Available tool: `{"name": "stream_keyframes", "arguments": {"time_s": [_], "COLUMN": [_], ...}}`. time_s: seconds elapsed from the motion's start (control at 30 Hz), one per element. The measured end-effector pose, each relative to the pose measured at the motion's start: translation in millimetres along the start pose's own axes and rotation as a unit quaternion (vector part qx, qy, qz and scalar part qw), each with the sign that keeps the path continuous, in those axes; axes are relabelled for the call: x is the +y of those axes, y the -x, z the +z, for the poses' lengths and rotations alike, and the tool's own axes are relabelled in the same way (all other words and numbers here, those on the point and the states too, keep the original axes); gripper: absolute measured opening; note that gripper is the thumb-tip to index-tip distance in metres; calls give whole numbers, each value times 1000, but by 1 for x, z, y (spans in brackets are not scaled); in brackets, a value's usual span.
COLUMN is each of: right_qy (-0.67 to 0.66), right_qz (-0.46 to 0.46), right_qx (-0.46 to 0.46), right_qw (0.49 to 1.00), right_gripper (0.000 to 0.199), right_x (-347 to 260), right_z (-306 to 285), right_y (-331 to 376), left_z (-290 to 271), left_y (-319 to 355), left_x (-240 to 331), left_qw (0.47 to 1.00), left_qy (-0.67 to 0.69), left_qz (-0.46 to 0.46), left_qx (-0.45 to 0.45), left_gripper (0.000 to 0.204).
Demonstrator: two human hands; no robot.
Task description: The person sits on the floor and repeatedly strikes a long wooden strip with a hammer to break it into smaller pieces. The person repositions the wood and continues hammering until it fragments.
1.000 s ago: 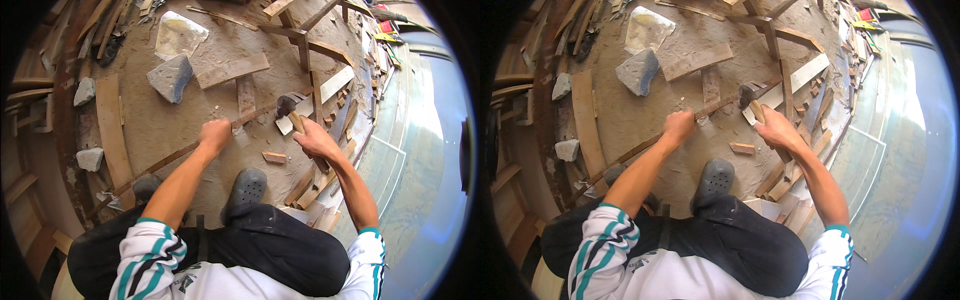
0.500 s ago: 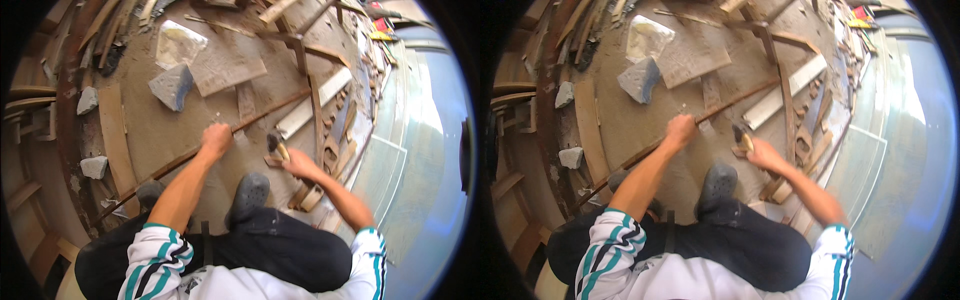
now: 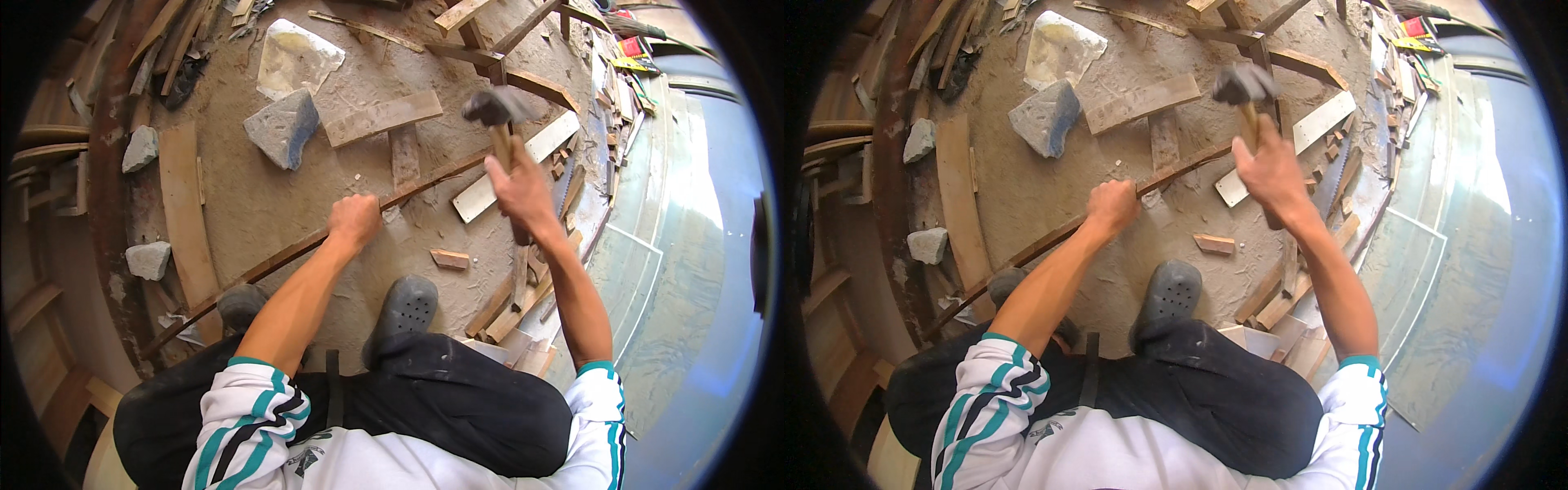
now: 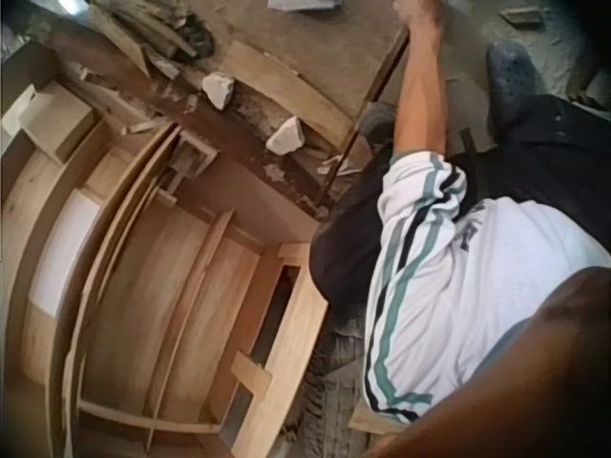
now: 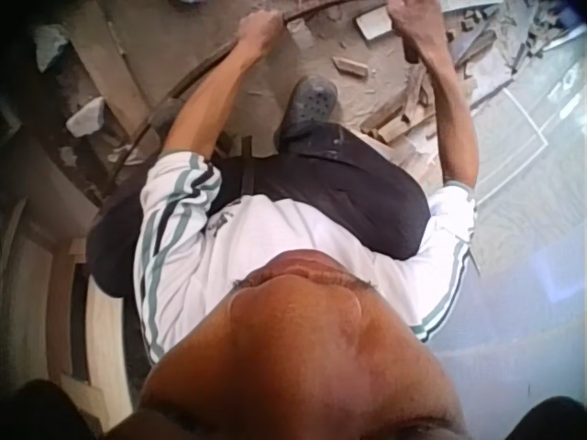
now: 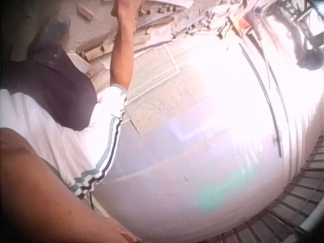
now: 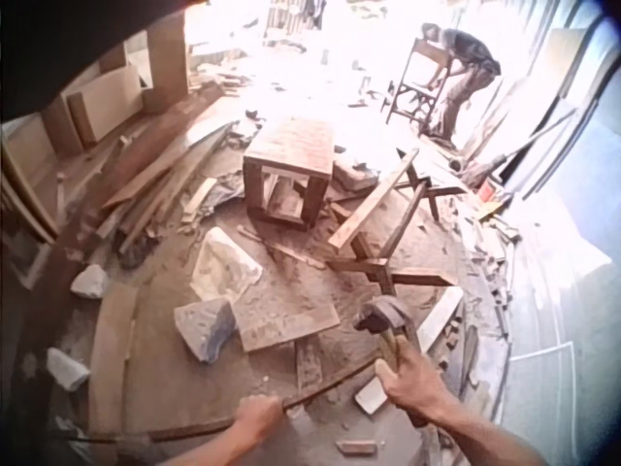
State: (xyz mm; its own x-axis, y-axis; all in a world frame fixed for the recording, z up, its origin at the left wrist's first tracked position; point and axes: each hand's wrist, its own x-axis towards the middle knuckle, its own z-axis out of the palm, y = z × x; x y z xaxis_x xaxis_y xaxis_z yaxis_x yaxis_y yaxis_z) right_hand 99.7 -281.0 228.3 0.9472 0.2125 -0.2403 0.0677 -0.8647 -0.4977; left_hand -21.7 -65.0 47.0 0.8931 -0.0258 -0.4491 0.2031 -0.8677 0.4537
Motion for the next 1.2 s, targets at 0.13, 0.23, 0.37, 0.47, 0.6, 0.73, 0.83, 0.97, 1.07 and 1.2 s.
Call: {"name": "stream_keyframes", "arguments": {"time_s": [0.13,0.23,0.37,0.47,0.6,0.73,0.83,0.97,1.07,1.2], "right_qy": [-18,-37,-57,-101,-51,-3,-28,-64,-168,-128], "right_qz": [240,220,174,86,49,209,221,155,134,142], "right_qx": [-395,-391,-223,-85,-57,-356,-339,-204,-85,-19], "right_qw": [887,893,957,987,996,911,914,965,973,981], "right_gripper": [25,27,30,34,34,33,34,34,34,28], "right_x": [39,23,5,-9,17,66,57,57,39,65], "right_z": [22,24,-1,-14,12,48,55,28,15,57], "right_y": [21,54,50,29,18,44,76,67,47,42], "left_z": [10,-5,-12,-14,-14,-9,-17,-13,-11,-10], "left_y": [3,-2,5,4,3,5,1,5,2,1], "left_x": [2,2,4,3,7,11,7,7,2,11], "left_qw": [1000,1000,1000,999,999,1000,1000,1000,999,999], "left_qy": [7,-10,-11,-11,-15,-10,-15,-9,-17,-14], "left_qz": [4,2,3,-11,-12,-2,-1,-5,-35,-28], "left_qx": [9,-7,-25,-35,-34,-24,-13,-10,-36,-36], "left_gripper": [14,18,22,22,22,21,20,19,21,21]}}
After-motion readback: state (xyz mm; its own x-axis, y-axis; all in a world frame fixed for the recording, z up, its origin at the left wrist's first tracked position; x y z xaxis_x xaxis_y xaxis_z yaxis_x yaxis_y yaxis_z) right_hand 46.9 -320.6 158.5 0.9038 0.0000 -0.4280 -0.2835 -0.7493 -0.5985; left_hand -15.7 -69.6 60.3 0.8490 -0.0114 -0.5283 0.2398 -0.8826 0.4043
